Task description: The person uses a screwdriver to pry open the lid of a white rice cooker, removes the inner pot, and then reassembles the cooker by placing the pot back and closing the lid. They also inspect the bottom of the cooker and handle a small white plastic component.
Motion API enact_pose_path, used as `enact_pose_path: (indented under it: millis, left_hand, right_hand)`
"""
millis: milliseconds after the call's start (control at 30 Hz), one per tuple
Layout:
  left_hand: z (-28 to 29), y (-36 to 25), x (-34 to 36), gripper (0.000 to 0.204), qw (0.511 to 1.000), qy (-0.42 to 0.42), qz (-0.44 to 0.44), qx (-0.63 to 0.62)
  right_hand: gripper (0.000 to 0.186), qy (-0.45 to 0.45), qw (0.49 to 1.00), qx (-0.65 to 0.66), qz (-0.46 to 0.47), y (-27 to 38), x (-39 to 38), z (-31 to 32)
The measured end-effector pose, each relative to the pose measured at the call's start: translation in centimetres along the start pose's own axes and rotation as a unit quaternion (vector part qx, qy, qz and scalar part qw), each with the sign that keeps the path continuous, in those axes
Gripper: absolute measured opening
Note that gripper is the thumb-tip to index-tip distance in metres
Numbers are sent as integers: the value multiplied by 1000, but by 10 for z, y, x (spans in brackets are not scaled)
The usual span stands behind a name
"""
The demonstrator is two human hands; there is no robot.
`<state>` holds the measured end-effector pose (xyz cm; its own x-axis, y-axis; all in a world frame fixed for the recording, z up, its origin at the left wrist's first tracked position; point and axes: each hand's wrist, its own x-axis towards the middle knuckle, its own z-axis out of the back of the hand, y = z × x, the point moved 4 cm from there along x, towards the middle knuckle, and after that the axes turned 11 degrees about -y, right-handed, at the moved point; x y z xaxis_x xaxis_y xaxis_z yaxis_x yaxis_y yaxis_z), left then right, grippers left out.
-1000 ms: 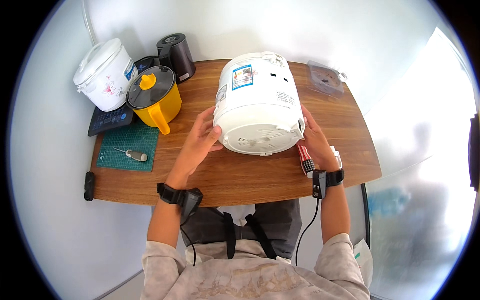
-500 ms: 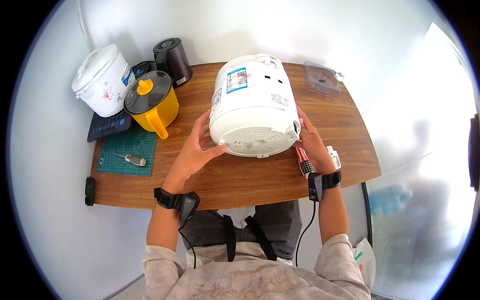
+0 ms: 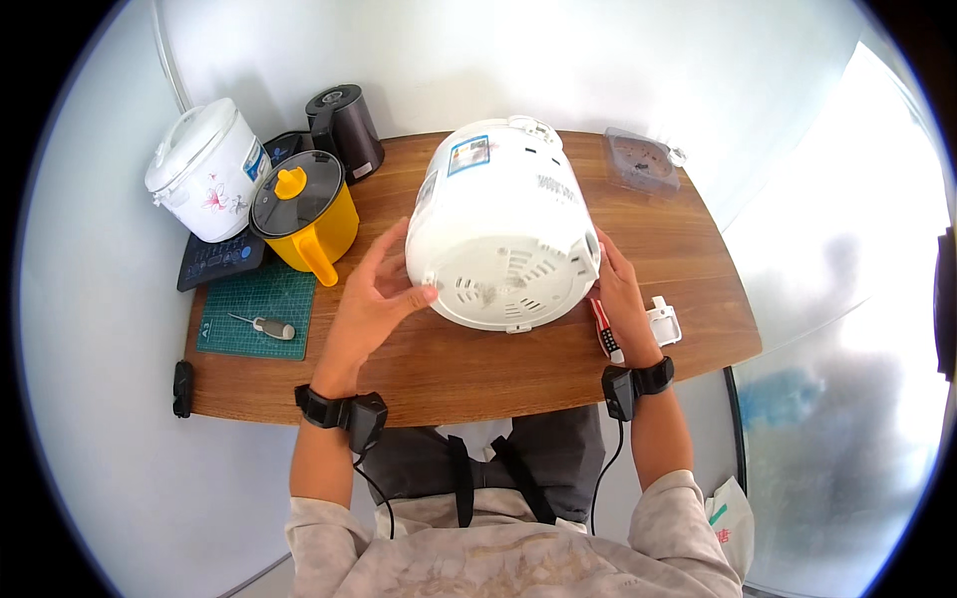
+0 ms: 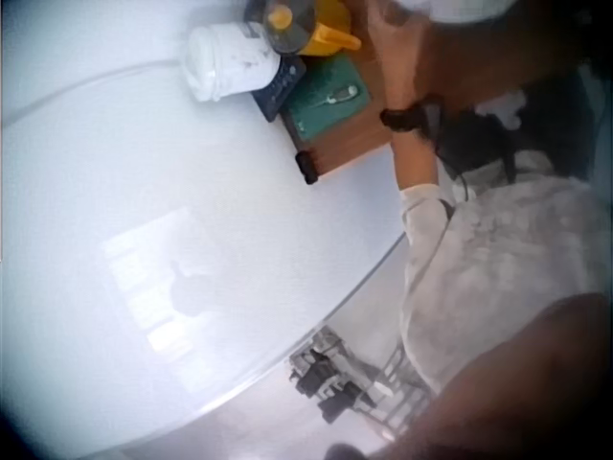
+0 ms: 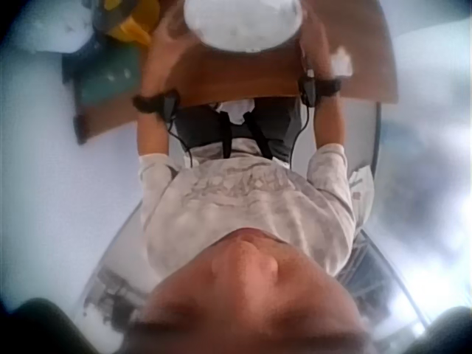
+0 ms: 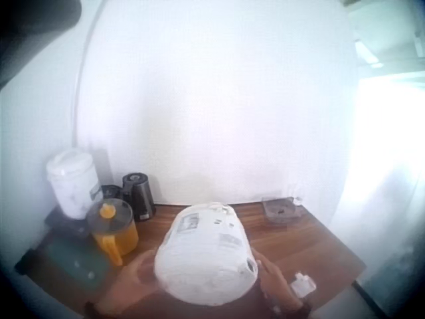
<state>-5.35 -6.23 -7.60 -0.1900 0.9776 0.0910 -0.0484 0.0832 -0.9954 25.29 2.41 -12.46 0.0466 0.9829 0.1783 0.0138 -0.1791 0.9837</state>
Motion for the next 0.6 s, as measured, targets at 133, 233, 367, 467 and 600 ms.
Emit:
enact_pose_path:
  millis: [133,233,367,467,600]
  left_hand:
    - [5,-30,11,88,997,-28,-50,45]
    - [10,-47,18,80,990,-39,-64,122]
    - [9,-69,23,77,979,-57,-51,190]
    - [8,-70,28,76,977,-59,-34,201]
    - [4,-72,34,78,975,-58,-52,208]
  right_hand:
    - [46,-4,998,-63,-3,17,3,5]
    - [48,-8,997,-70,-37,34,1,1]
    - [49,-20,995,-95,-10,41,1,-4]
    - [50,-23,996,-75,-32,43,4,-7]
    - [52,-33,995,-91,-12,34,12,-2]
